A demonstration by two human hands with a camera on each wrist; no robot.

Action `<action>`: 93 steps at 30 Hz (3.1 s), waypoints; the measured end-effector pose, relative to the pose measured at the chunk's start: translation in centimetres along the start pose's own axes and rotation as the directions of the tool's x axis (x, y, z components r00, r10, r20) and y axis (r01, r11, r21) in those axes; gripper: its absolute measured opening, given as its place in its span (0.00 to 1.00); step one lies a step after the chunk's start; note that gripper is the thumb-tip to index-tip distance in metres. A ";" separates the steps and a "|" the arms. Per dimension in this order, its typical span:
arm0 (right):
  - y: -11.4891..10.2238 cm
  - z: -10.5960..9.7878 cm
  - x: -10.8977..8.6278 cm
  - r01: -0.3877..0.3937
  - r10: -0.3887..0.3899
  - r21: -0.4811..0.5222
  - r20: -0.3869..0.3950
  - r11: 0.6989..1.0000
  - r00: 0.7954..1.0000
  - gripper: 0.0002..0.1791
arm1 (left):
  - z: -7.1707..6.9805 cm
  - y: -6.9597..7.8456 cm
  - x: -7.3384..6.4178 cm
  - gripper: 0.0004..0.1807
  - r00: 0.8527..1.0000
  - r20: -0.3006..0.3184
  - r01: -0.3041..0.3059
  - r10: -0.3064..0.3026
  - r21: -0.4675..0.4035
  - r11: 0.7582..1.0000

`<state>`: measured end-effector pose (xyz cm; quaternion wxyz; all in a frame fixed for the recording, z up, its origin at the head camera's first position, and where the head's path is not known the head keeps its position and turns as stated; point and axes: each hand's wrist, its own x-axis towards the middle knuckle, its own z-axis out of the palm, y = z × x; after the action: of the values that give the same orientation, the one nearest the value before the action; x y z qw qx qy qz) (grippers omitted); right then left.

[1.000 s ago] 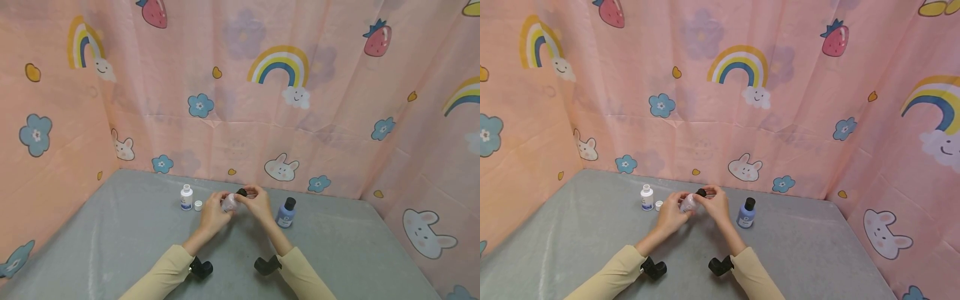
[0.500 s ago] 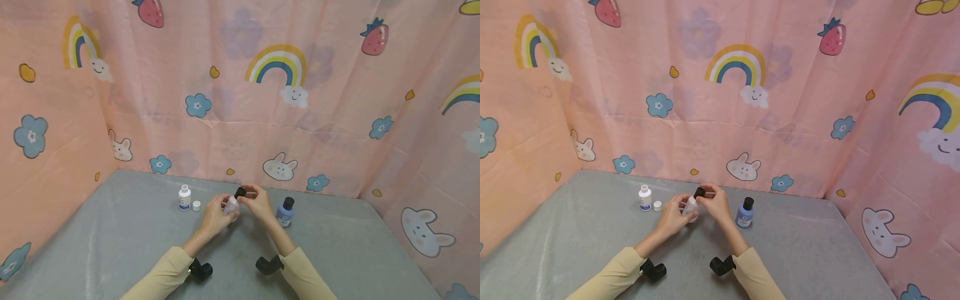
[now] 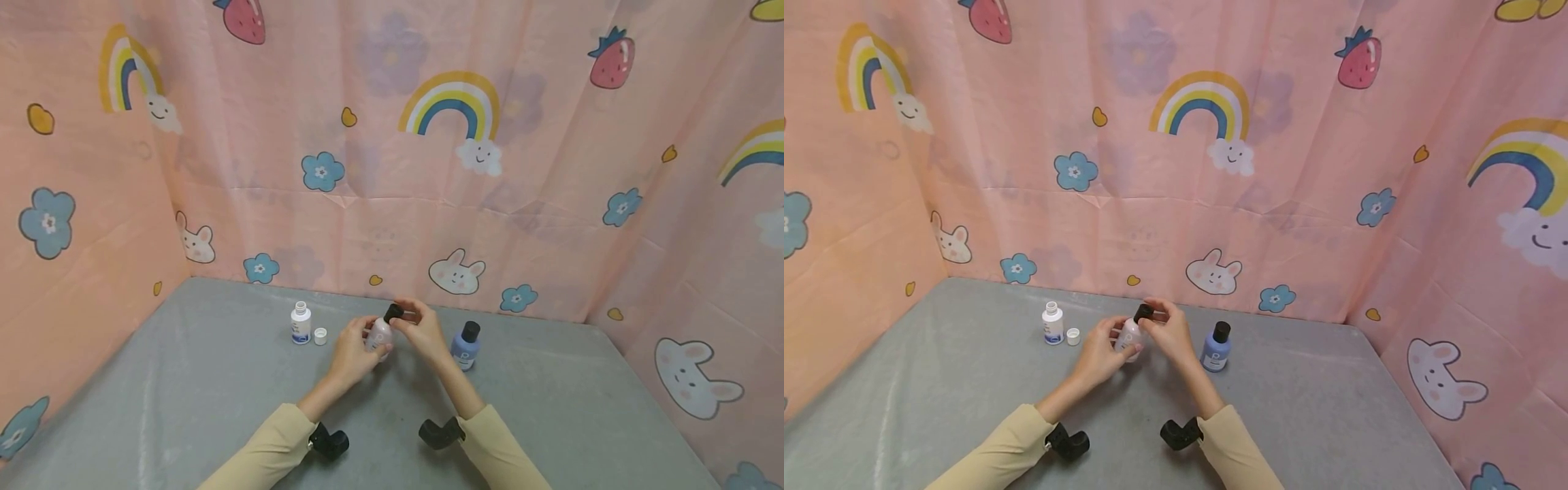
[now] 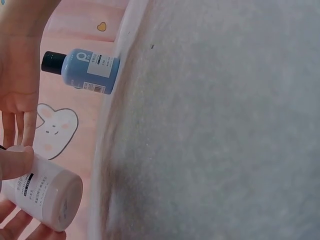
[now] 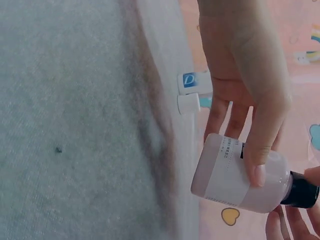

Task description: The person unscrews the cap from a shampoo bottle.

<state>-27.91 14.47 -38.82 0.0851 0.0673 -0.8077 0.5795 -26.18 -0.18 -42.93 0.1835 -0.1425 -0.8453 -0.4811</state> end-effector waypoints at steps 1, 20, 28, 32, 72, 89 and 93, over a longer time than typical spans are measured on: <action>0.0 0.0 0.0 0.000 0.000 -0.006 -0.010 1.000 1.000 0.21 | 0.0 0.0 0.0 0.27 1.000 -0.011 -0.005 0.005 0.011 1.000; 0.1 0.4 -0.2 -0.005 -0.001 -0.081 -0.076 0.997 0.997 0.21 | -0.1 0.4 -0.2 0.28 0.997 -0.066 -0.029 0.038 0.129 0.991; 0.0 0.3 -0.3 -0.004 0.001 -0.062 -0.047 0.998 0.999 0.21 | -0.1 0.1 -0.4 0.27 0.999 -0.047 -0.005 0.007 0.046 0.999; 0.1 0.2 -0.3 0.026 -0.027 -0.050 -0.022 0.998 0.999 0.22 | 0.0 -0.1 -0.5 0.27 0.999 -0.034 0.010 -0.010 0.006 1.000; -0.7 1.0 0.3 -0.037 0.035 -0.030 -0.069 0.999 0.997 0.22 | -0.1 0.3 0.2 0.27 0.991 -0.134 -0.015 0.030 0.109 0.994; -0.7 0.8 0.0 0.038 -0.038 0.009 -0.032 0.999 0.999 0.20 | -0.6 -0.2 0.2 0.26 0.994 -0.102 0.024 -0.028 -0.035 0.999; -0.7 0.6 -0.1 0.049 -0.049 0.000 -0.021 0.999 0.999 0.20 | -0.8 0.0 0.2 0.26 0.996 -0.079 0.041 -0.046 -0.053 0.998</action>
<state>-27.72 13.71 -38.37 0.1074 0.0810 -0.8047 0.5782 -26.22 -0.86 -42.50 0.2031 -0.1092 -0.8275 -0.5120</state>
